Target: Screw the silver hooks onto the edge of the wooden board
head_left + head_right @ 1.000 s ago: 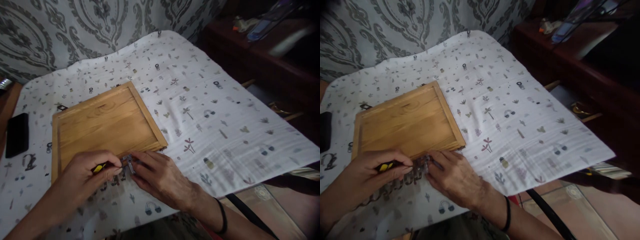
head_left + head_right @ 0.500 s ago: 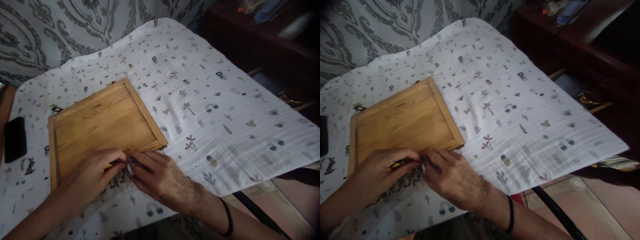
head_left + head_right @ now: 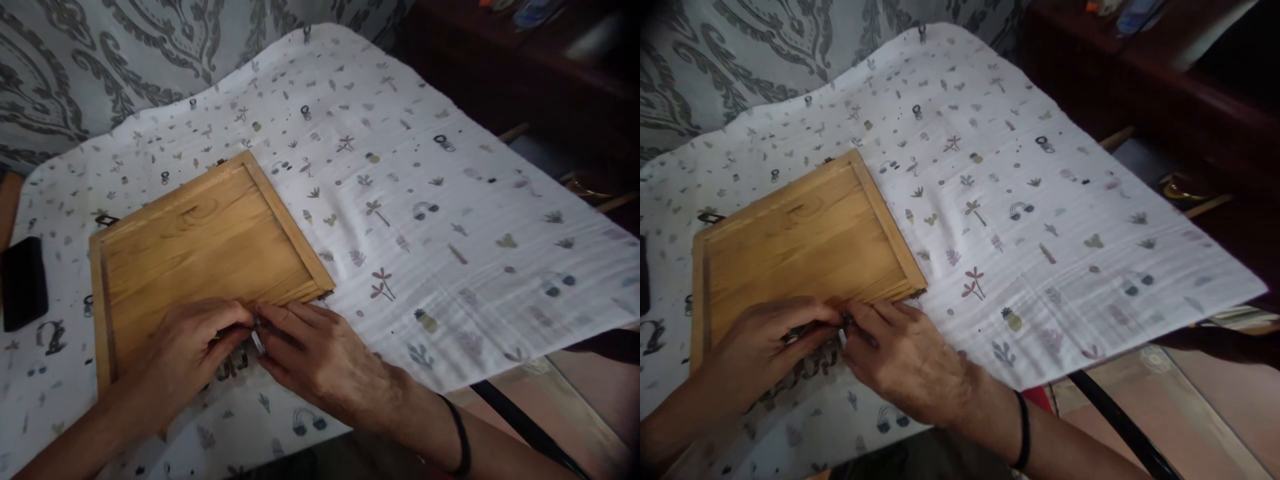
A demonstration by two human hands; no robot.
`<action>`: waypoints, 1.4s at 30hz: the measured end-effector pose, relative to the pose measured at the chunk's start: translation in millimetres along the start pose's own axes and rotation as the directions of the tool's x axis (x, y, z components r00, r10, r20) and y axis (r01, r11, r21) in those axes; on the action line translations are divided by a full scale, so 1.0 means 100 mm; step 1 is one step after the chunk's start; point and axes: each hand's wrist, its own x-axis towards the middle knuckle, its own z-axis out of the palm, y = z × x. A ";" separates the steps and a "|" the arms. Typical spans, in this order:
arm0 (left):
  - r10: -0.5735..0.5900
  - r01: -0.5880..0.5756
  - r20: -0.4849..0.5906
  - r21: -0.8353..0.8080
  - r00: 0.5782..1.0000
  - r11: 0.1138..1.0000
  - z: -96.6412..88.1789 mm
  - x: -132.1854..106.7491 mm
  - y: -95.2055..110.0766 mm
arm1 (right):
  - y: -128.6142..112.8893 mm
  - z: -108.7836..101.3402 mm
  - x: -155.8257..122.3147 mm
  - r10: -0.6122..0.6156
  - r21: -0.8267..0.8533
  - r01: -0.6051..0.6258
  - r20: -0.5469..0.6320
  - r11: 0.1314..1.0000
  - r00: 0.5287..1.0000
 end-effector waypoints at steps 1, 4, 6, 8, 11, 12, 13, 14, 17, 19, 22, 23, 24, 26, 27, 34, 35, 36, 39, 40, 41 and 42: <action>0.001 -0.001 -0.003 -0.002 1.000 1.000 0.00 0.00 0.00 | 0.00 0.00 0.00 0.001 0.001 -0.001 0.003 1.000 1.000; 0.000 0.000 0.002 -0.007 1.000 1.000 0.01 0.01 0.00 | 0.00 0.00 0.00 0.000 -0.002 0.000 -0.008 1.000 1.000; -0.008 0.008 -0.005 -0.001 1.000 1.000 0.01 0.01 0.01 | 0.00 0.00 -0.01 -0.001 -0.004 0.001 -0.013 1.000 1.000; -0.008 0.008 -0.024 -0.007 1.000 1.000 0.00 0.02 0.01 | 0.00 0.00 -0.01 -0.002 -0.006 0.001 -0.011 1.000 1.000; -0.027 0.027 -0.027 -0.026 0.999 0.999 -0.02 0.03 0.03 | 0.00 0.00 -0.01 -0.002 -0.013 0.002 -0.013 1.000 1.000; -0.039 0.039 -0.024 -0.027 0.999 0.999 -0.03 0.04 0.04 | 0.00 0.00 -0.01 -0.001 -0.014 0.001 -0.020 1.000 1.000; -0.051 0.050 -0.025 -0.025 0.998 0.998 -0.04 0.04 0.04 | 0.00 0.00 -0.01 0.000 -0.013 0.000 -0.024 1.000 1.000; -0.057 0.056 -0.025 -0.022 0.998 0.998 -0.05 0.04 0.05 | 0.00 0.01 -0.01 0.001 -0.012 -0.002 -0.026 1.000 1.000; -0.048 0.048 -0.025 -0.010 0.999 0.999 -0.05 0.05 0.05 | -0.01 0.01 -0.01 0.003 -0.015 -0.003 -0.020 1.000 1.000; -0.032 0.032 -0.028 0.001 0.999 0.999 -0.05 0.06 0.06 | -0.01 0.01 -0.02 0.001 -0.018 -0.001 -0.014 1.000 1.000; -0.011 0.011 -0.028 0.009 1.000 1.000 -0.03 0.05 0.05 | -0.01 0.01 -0.02 0.004 -0.017 -0.005 -0.018 1.000 1.000; -0.008 0.009 -0.025 0.010 1.000 1.000 -0.02 0.05 0.05 | -0.01 0.01 -0.02 0.006 -0.016 -0.006 -0.020 1.000 1.000; -0.010 0.010 -0.021 0.013 1.000 1.000 -0.01 0.04 0.04 | -0.01 0.01 -0.02 0.008 -0.016 -0.008 -0.019 1.000 1.000; -0.012 0.013 -0.021 0.018 1.000 1.000 0.01 0.02 0.02 | -0.01 0.01 -0.02 0.008 -0.021 -0.008 -0.014 1.000 1.000; -0.007 0.007 -0.025 0.021 1.000 1.000 0.02 0.02 0.02 | -0.01 0.01 -0.03 0.007 -0.023 -0.007 -0.008 1.000 1.000; 0.042 -0.043 -0.029 0.000 0.999 0.999 0.04 -0.01 0.00 | 0.00 0.03 -0.03 -0.005 -0.022 0.005 0.000 1.000 1.000; 0.046 -0.046 -0.029 0.000 0.999 0.999 0.04 -0.01 0.01 | 0.01 0.03 -0.03 -0.007 -0.018 0.007 -0.001 1.000 1.000; 0.048 -0.048 -0.024 0.000 0.999 0.999 0.04 -0.02 0.01 | 0.01 0.03 -0.03 -0.009 -0.015 0.009 -0.005 1.000 1.000; 0.051 -0.051 -0.015 -0.006 0.999 0.999 0.04 -0.01 0.01 | 0.01 0.02 -0.04 -0.014 -0.017 0.014 0.010 1.000 1.000; 0.054 -0.054 -0.023 -0.009 0.998 0.999 0.03 -0.01 0.01 | 0.01 0.01 -0.03 -0.011 -0.019 0.012 0.019 1.000 1.000; 0.055 -0.056 -0.035 -0.010 0.998 0.998 0.03 -0.01 0.02 | 0.01 0.01 -0.03 -0.007 -0.023 0.008 0.024 1.000 1.000; 0.054 -0.054 -0.044 -0.009 0.998 0.998 0.01 -0.01 0.03 | 0.01 0.01 -0.03 -0.002 -0.025 0.002 0.022 1.000 1.000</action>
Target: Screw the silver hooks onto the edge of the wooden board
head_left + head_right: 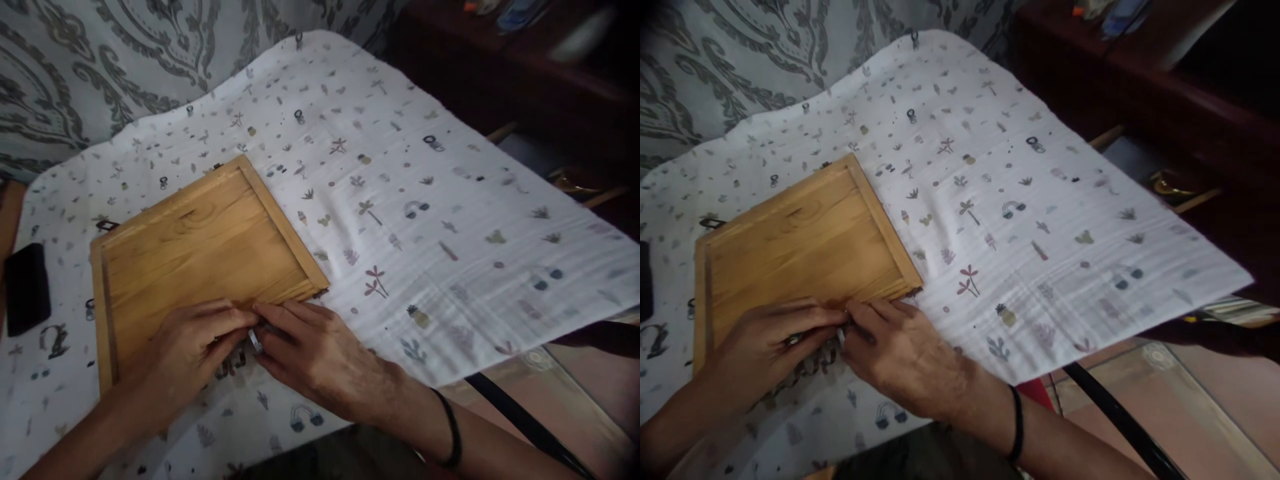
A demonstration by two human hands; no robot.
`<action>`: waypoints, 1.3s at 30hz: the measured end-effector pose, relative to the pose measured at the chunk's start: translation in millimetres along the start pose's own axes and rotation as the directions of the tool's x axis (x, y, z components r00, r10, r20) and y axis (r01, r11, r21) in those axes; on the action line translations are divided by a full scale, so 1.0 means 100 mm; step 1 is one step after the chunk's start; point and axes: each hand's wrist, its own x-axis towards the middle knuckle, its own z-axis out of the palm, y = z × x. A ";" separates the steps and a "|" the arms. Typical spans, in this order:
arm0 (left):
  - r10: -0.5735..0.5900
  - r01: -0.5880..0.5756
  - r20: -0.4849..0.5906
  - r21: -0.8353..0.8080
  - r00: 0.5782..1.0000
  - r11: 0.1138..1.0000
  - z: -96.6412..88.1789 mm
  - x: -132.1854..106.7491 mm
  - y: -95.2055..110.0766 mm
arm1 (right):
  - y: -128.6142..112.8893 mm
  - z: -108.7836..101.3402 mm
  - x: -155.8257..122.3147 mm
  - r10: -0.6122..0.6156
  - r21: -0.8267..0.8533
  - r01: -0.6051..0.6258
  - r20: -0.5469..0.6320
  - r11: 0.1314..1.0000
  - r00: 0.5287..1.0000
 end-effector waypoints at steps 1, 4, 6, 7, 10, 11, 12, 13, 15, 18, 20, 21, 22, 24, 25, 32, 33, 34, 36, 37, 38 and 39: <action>-0.002 0.002 -0.008 0.003 1.000 1.000 -0.02 0.00 0.01 | 0.00 0.00 0.00 0.003 -0.001 -0.003 -0.005 1.000 1.000; -0.027 0.028 -0.029 0.014 0.999 1.000 -0.07 -0.01 0.03 | 0.00 -0.01 0.01 -0.001 0.004 0.001 -0.025 1.000 1.000; -0.044 0.044 -0.064 0.009 0.997 0.999 -0.10 -0.03 0.03 | 0.00 -0.01 0.01 -0.005 0.012 0.006 -0.026 1.000 1.000; -0.044 0.045 -0.080 0.004 0.996 0.999 -0.11 -0.04 0.02 | 0.00 -0.01 0.01 -0.006 0.014 0.007 -0.026 1.000 1.000; 0.015 -0.014 -0.063 0.019 0.998 1.000 -0.10 -0.08 -0.01 | 0.01 -0.01 0.01 -0.010 0.016 0.011 -0.021 1.000 1.000; 0.044 -0.042 -0.042 0.038 0.998 0.998 -0.08 -0.10 -0.03 | 0.01 -0.01 0.01 -0.011 0.019 0.011 -0.021 1.000 1.000; 0.066 -0.065 -0.019 0.062 0.998 0.996 -0.07 -0.11 -0.04 | 0.01 -0.01 0.01 -0.013 0.022 0.013 -0.021 1.000 1.000; 0.085 -0.085 -0.001 0.088 0.996 0.992 -0.06 -0.12 -0.05 | 0.01 -0.01 0.01 -0.016 0.025 0.016 -0.024 1.000 1.000; 0.111 -0.112 0.016 0.135 0.994 0.984 -0.04 -0.15 -0.07 | 0.01 -0.01 0.01 -0.018 0.027 0.019 -0.031 0.999 0.999; 0.149 -0.145 -0.008 0.193 0.989 0.971 -0.03 -0.19 -0.10 | 0.01 -0.01 0.02 -0.017 0.028 0.018 -0.036 0.999 0.999; 0.182 -0.170 -0.030 0.233 0.983 0.958 -0.02 -0.22 -0.12 | 0.01 -0.01 0.02 -0.012 0.033 0.013 -0.032 0.999 0.999; 0.203 -0.185 -0.045 0.256 0.978 0.949 -0.01 -0.23 -0.12 | 0.01 -0.01 0.02 -0.012 0.037 0.013 -0.030 0.999 0.999; 0.229 -0.205 -0.056 0.281 0.972 0.938 -0.01 -0.24 -0.13 | 0.01 -0.01 0.02 -0.012 0.039 0.013 -0.028 0.999 1.000; 0.280 -0.245 -0.065 0.326 0.958 0.913 -0.01 -0.23 -0.13 | 0.01 -0.01 0.02 -0.013 0.041 0.014 -0.028 0.999 1.000; 0.302 -0.263 -0.067 0.339 0.951 0.903 -0.01 -0.22 -0.13 | 0.01 -0.02 0.02 -0.014 0.040 0.015 -0.027 0.999 1.000; 0.247 -0.245 0.008 0.151 0.969 0.958 -0.09 -0.11 -0.13 | 0.01 -0.03 0.02 -0.015 0.023 0.016 -0.029 1.000 0.999; 0.234 -0.234 0.011 0.119 0.972 0.965 -0.09 -0.11 -0.14 | 0.01 -0.03 0.02 -0.015 0.024 0.016 -0.034 1.000 0.999; 0.227 -0.227 0.012 0.090 0.974 0.970 -0.09 -0.10 -0.15 | 0.01 -0.02 0.01 -0.016 0.027 0.017 -0.036 0.999 0.999; 0.218 -0.218 0.011 0.049 0.976 0.975 -0.08 -0.09 -0.18 | 0.01 -0.02 0.01 -0.013 0.035 0.014 -0.031 0.999 0.999; 0.212 -0.212 0.013 0.038 0.977 0.976 -0.07 -0.09 -0.18 | 0.01 -0.02 0.01 -0.012 0.040 0.013 -0.028 0.999 1.000; 0.201 -0.202 0.016 0.029 0.979 0.979 -0.06 -0.08 -0.18 | 0.01 -0.02 0.01 -0.011 0.043 0.012 -0.025 0.999 1.000; 0.189 -0.189 0.015 0.022 0.982 0.982 -0.06 -0.08 -0.18 | 0.01 -0.02 0.00 -0.009 0.044 0.010 -0.023 0.999 1.000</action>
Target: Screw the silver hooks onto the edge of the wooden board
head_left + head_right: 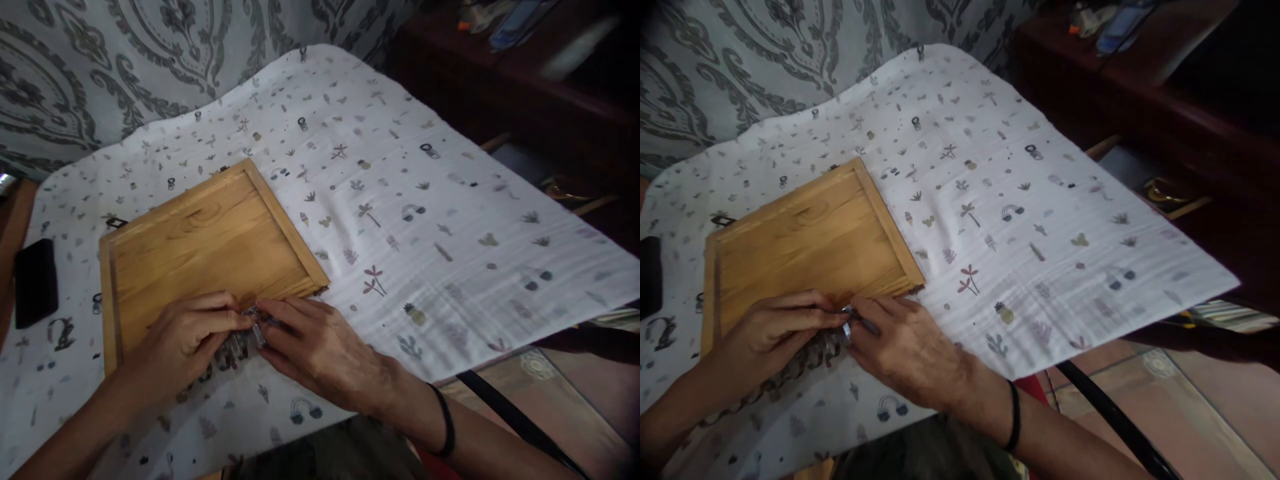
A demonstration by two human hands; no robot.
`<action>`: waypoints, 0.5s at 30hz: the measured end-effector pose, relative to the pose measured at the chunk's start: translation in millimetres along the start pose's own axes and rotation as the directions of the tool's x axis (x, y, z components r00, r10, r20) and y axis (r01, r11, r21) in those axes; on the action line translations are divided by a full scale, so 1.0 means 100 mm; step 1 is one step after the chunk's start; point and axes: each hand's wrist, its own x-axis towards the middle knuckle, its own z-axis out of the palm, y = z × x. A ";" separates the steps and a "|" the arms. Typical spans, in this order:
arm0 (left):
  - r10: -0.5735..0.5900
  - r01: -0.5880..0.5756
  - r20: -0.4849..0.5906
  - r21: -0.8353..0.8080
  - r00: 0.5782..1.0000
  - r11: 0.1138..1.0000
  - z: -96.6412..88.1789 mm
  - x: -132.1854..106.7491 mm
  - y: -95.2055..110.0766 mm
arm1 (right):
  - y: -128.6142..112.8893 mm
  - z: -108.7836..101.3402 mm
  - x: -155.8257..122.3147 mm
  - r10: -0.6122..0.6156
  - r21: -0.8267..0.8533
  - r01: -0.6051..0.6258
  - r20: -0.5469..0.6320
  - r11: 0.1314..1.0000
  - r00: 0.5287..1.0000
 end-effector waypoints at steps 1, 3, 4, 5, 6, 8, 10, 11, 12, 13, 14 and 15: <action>-0.013 0.013 -0.004 -0.007 1.000 1.000 0.00 0.00 0.00 | 0.00 0.00 0.00 0.002 -0.001 -0.002 0.000 1.000 1.000; -0.024 0.024 -0.014 -0.022 1.000 0.999 0.01 0.01 0.01 | 0.00 0.00 0.00 0.002 -0.003 -0.002 -0.002 1.000 1.000; -0.021 0.021 -0.019 -0.026 1.000 0.999 0.01 0.01 0.01 | 0.00 0.00 0.00 0.002 -0.004 -0.002 -0.002 1.000 1.000; -0.014 0.014 -0.022 -0.027 1.000 1.000 0.01 0.00 0.01 | 0.00 0.00 0.00 0.001 -0.004 -0.001 -0.003 1.000 1.000; -0.006 0.005 -0.023 -0.025 1.000 1.000 0.02 0.00 0.01 | 0.00 0.00 0.00 0.000 -0.005 0.000 -0.004 1.000 1.000; 0.000 -0.001 -0.026 -0.023 1.000 1.000 0.03 -0.01 0.01 | 0.00 0.00 0.01 -0.002 -0.012 0.002 -0.008 1.000 1.000; -0.006 0.006 -0.029 -0.024 1.000 1.000 0.04 -0.01 0.01 | 0.00 0.00 0.01 -0.003 -0.014 0.003 -0.008 1.000 1.000; -0.008 0.007 -0.033 -0.025 0.999 1.000 0.05 -0.01 0.01 | 0.00 0.00 0.01 -0.004 -0.011 0.004 -0.008 1.000 1.000; -0.008 0.007 -0.037 -0.025 0.999 1.000 0.05 -0.01 0.01 | 0.00 0.00 0.01 -0.004 -0.007 0.004 -0.008 1.000 1.000; -0.005 0.004 -0.042 -0.026 0.999 1.000 0.05 0.00 0.02 | 0.00 0.00 0.01 -0.003 -0.002 0.003 -0.008 1.000 1.000; -0.002 0.001 -0.048 -0.029 0.999 1.000 0.05 0.01 0.02 | 0.00 0.00 0.01 -0.002 0.001 0.002 -0.009 1.000 1.000; 0.000 -0.001 -0.054 -0.033 0.999 0.999 0.04 0.02 0.03 | 0.00 0.00 0.01 0.000 0.002 0.001 -0.011 1.000 1.000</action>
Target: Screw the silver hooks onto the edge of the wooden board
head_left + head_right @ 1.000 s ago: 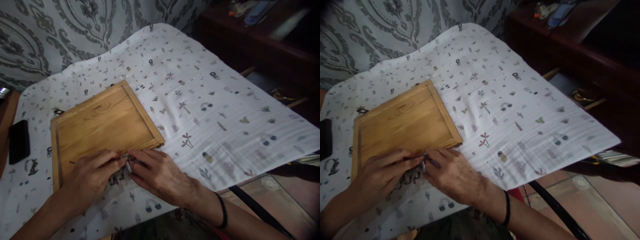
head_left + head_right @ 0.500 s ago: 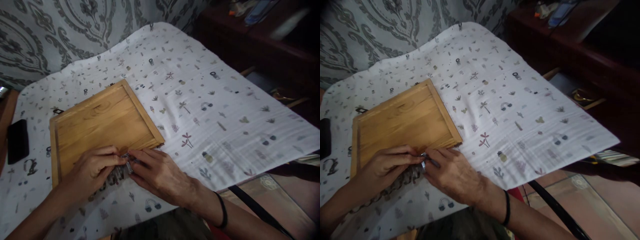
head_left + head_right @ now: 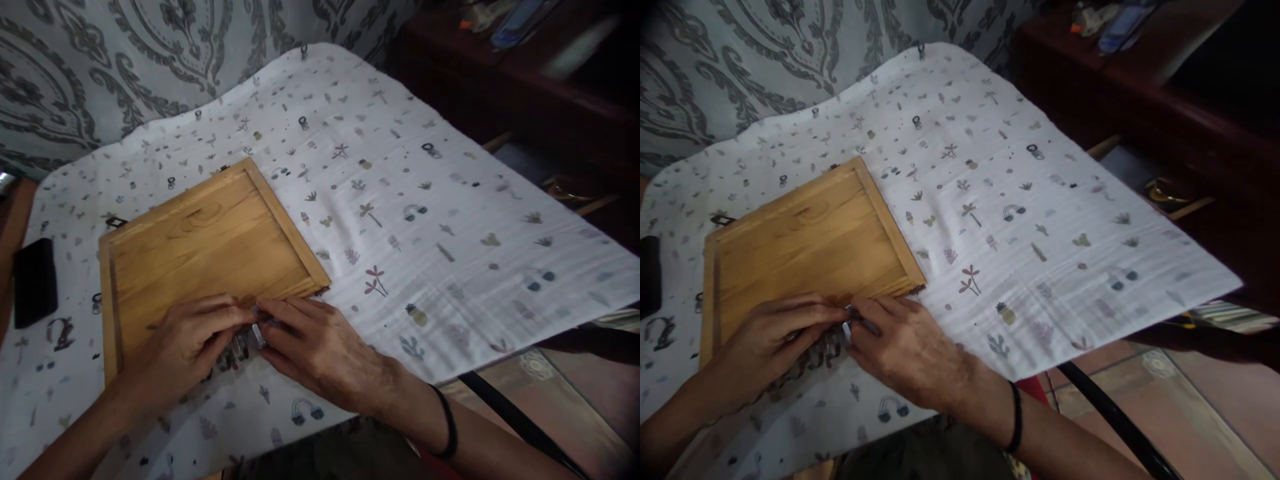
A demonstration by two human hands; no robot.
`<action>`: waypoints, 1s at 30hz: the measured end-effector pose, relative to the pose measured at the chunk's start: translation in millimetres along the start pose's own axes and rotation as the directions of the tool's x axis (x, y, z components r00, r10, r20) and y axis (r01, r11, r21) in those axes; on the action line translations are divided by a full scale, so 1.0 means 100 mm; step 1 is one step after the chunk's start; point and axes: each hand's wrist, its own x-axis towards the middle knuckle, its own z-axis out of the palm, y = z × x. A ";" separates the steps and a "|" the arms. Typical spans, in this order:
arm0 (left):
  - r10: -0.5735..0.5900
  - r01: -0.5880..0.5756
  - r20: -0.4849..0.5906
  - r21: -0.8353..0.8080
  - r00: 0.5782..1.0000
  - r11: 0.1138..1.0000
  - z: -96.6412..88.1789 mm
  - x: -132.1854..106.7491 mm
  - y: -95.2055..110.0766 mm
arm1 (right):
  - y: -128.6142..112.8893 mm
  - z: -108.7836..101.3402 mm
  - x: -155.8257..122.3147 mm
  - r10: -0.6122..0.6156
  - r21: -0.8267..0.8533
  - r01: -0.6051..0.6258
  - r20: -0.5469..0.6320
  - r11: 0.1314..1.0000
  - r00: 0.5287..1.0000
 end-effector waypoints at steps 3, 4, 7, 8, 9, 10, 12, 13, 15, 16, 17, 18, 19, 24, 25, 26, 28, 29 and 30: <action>-0.004 0.004 -0.012 -0.013 1.000 1.000 -0.01 0.04 0.02 | 0.00 0.00 0.00 0.001 -0.001 -0.001 -0.002 1.000 1.000; -0.006 0.006 -0.014 -0.013 1.000 1.000 -0.01 0.04 0.03 | 0.00 0.00 0.00 -0.001 0.000 0.001 -0.003 1.000 1.000; -0.013 0.013 0.004 0.011 1.000 1.000 -0.02 0.06 0.02 | 0.00 -0.01 0.01 -0.006 -0.001 0.006 -0.010 1.000 1.000; -0.014 0.014 0.011 0.023 1.000 1.000 -0.02 0.06 0.02 | 0.00 -0.01 0.01 -0.007 -0.002 0.007 -0.013 1.000 1.000; -0.015 0.015 0.019 0.034 1.000 0.999 -0.01 0.06 0.02 | 0.00 -0.01 0.01 -0.008 -0.004 0.008 -0.014 1.000 1.000; -0.017 0.016 0.025 0.039 1.000 0.999 -0.01 0.07 0.01 | 0.00 -0.01 0.01 -0.009 -0.006 0.009 -0.015 1.000 1.000; -0.021 0.020 0.034 0.035 0.999 0.999 -0.01 0.08 0.01 | -0.01 0.00 0.01 -0.008 -0.008 0.008 -0.014 1.000 1.000; -0.022 0.021 0.038 0.029 0.999 0.999 0.00 0.08 0.01 | -0.01 0.00 0.01 -0.006 -0.009 0.006 -0.014 1.000 1.000; -0.028 0.027 0.046 0.017 0.999 0.999 0.00 0.09 0.02 | 0.00 0.00 0.00 -0.004 -0.008 0.004 -0.010 1.000 1.000; -0.032 0.032 0.048 0.013 0.998 0.999 0.01 0.10 0.02 | 0.00 0.01 -0.01 -0.003 -0.009 0.003 -0.007 1.000 1.000; -0.043 0.042 0.050 0.012 0.998 0.999 0.01 0.10 0.03 | 0.00 0.01 -0.01 -0.002 -0.010 0.002 -0.005 1.000 1.000; -0.055 0.054 0.054 0.011 0.997 0.998 0.01 0.10 0.03 | 0.00 0.01 -0.01 -0.003 -0.011 0.003 -0.002 1.000 1.000; -0.067 0.066 0.055 0.012 0.996 0.998 0.02 0.09 0.04 | 0.00 0.01 -0.01 -0.003 -0.011 0.003 0.002 1.000 1.000; -0.116 0.114 0.045 0.043 0.992 0.993 0.03 0.09 0.06 | -0.01 0.00 0.01 0.002 -0.005 -0.002 0.002 1.000 1.000; -0.125 0.122 0.046 0.049 0.991 0.991 0.03 0.10 0.06 | -0.01 -0.01 0.01 0.003 -0.003 -0.003 0.003 1.000 1.000; -0.130 0.127 0.049 0.056 0.990 0.990 0.03 0.10 0.06 | -0.01 -0.01 0.01 0.004 -0.002 -0.004 0.004 1.000 1.000; -0.128 0.125 0.052 0.065 0.990 0.990 0.03 0.09 0.05 | -0.01 -0.01 0.01 0.002 -0.004 -0.002 0.004 1.000 1.000; -0.123 0.119 0.055 0.066 0.991 0.991 0.03 0.09 0.04 | -0.01 -0.01 0.01 0.001 -0.005 -0.001 0.003 1.000 1.000; -0.110 0.107 0.053 0.061 0.993 0.992 0.04 0.08 0.04 | 0.00 -0.01 0.01 0.001 -0.008 -0.001 0.005 1.000 1.000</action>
